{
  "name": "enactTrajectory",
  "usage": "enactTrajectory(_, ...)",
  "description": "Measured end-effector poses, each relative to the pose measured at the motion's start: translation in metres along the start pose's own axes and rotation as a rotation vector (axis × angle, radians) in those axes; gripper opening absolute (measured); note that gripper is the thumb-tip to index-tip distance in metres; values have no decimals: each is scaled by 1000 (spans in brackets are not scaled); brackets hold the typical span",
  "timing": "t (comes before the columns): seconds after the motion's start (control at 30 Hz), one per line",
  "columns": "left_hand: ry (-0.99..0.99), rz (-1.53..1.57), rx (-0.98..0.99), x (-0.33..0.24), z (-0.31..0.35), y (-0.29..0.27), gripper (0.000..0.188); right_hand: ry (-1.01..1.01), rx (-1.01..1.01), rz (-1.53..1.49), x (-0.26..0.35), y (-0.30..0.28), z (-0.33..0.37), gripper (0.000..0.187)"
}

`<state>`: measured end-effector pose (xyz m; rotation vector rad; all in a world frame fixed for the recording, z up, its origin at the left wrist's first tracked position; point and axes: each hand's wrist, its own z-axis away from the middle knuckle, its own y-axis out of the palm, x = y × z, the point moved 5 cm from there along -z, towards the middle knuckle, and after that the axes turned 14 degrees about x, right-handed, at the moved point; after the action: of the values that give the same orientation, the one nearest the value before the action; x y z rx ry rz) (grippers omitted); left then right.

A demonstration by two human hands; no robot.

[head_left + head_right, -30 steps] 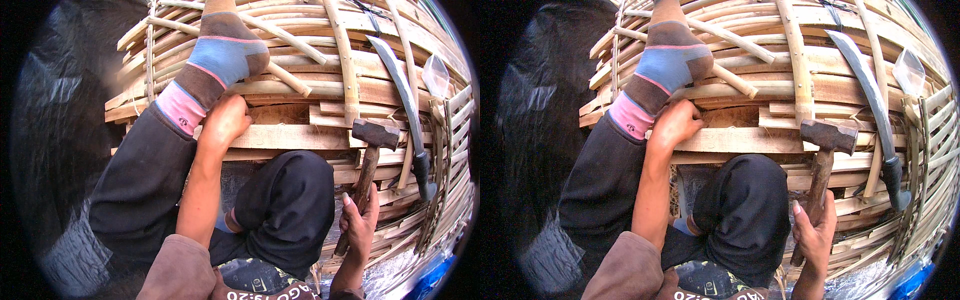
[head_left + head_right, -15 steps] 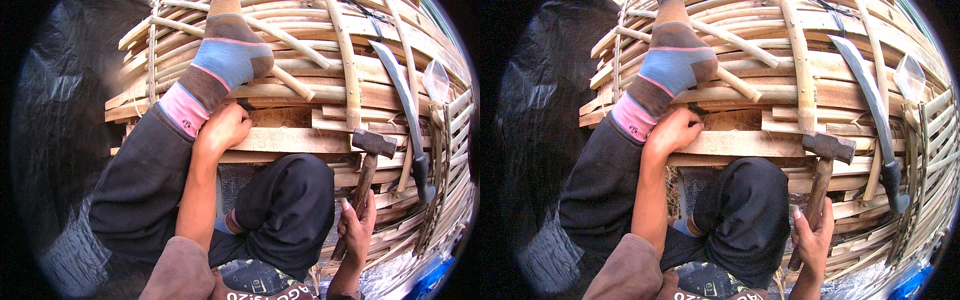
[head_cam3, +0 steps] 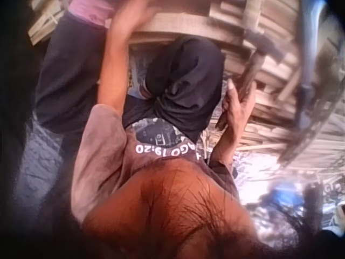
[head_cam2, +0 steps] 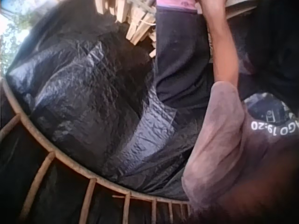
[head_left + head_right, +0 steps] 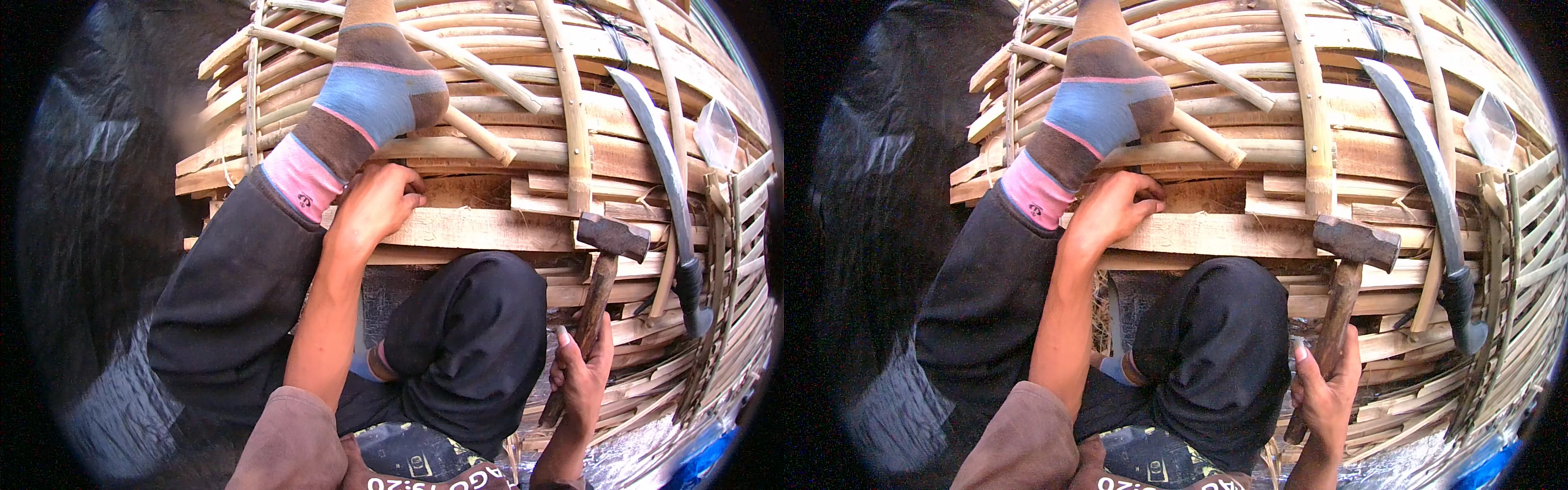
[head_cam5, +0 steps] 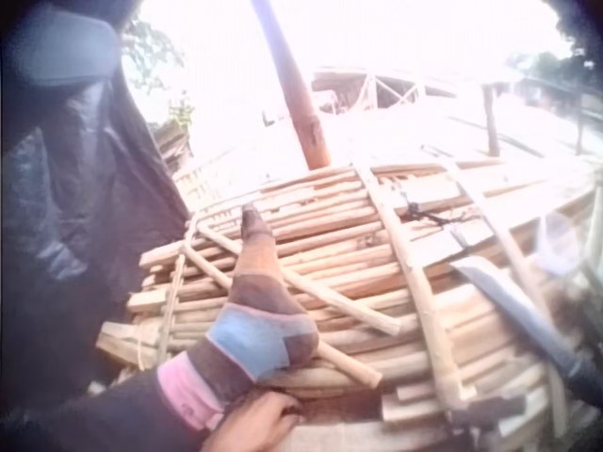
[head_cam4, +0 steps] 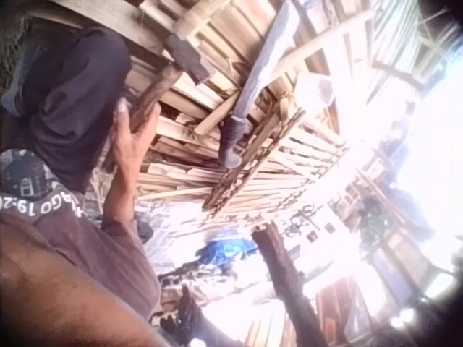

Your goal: The person assembles a wood and bamboo structure, using a hammer to drive small nails into the wooden slats and arranging thin wood strips by hand. The person also handles a large knife and moves wood pieces into position while seated.

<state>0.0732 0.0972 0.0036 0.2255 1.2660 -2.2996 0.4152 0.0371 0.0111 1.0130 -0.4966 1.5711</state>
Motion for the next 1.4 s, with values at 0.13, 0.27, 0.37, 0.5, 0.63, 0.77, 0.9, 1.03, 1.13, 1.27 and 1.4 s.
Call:
enactTrajectory(0.13,76,-51,-38,-2,-8,0,18,12,5,-11,-4,-1,1,40)
enactTrajectory(0.27,96,-82,-55,-1,-11,1,18,16,8,-13,-11,-4,2,41)
enactTrajectory(0.37,123,-75,-62,-4,-11,1,17,16,16,-13,-11,-8,3,41)
enactTrajectory(0.5,104,-86,-83,-1,-11,5,17,17,6,-33,-8,-7,3,43)
enactTrajectory(0.63,129,-81,-76,-1,-9,2,19,29,9,-48,-6,-6,4,44)
enactTrajectory(0.77,185,17,-90,-13,5,-7,18,27,23,-25,-5,-8,5,41)
enactTrajectory(0.9,258,289,-189,-23,23,-11,16,-31,24,8,-8,-10,7,37)
enactTrajectory(1.03,363,638,-289,-28,28,-6,15,-327,-82,433,17,-26,-6,26)
enactTrajectory(1.13,420,685,-327,-20,25,-6,18,-488,-286,771,65,-28,-11,31)
enactTrajectory(1.27,493,907,-313,-14,15,3,21,-596,-407,1002,96,-45,-40,42)
enactTrajectory(1.4,465,1111,-328,-10,9,18,23,-546,-457,1266,99,-40,-52,47)
